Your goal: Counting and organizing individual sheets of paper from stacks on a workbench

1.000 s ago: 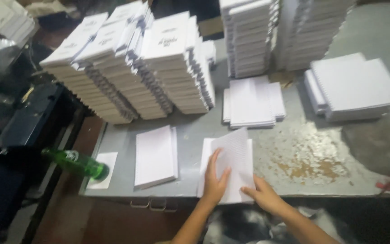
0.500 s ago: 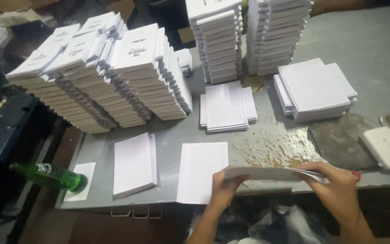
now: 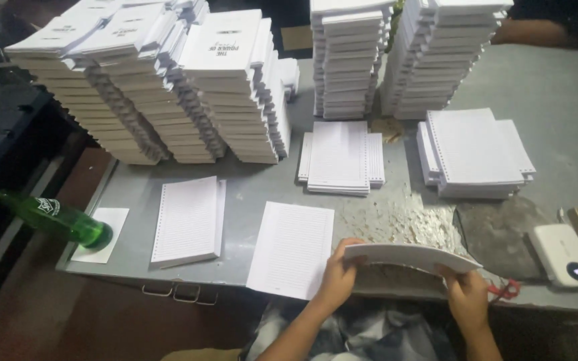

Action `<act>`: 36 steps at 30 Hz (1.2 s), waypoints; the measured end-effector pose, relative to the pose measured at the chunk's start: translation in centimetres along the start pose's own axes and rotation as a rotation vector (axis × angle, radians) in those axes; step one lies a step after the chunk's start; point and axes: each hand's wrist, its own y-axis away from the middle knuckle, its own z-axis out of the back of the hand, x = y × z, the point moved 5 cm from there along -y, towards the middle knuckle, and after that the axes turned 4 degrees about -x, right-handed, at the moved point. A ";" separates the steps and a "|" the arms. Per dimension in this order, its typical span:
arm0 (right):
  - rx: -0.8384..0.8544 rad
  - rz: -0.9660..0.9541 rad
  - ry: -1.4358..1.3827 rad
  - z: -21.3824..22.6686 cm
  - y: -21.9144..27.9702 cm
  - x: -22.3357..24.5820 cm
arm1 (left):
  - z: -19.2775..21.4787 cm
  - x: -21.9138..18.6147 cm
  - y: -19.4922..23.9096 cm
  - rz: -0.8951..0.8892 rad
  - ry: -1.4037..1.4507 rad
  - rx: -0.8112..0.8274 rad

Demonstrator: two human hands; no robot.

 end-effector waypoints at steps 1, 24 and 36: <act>0.001 0.007 -0.001 -0.2 0.3 -1.4 | -0.1 2.1 0.7 -0.006 0.000 -0.005; 0.231 -0.176 -0.136 -17.2 -17.9 15.0 | 16.8 6.9 15.9 1.087 0.098 -0.233; 0.027 0.321 0.202 -20.7 -18.8 10.0 | 11.8 7.4 12.0 1.077 0.320 -0.539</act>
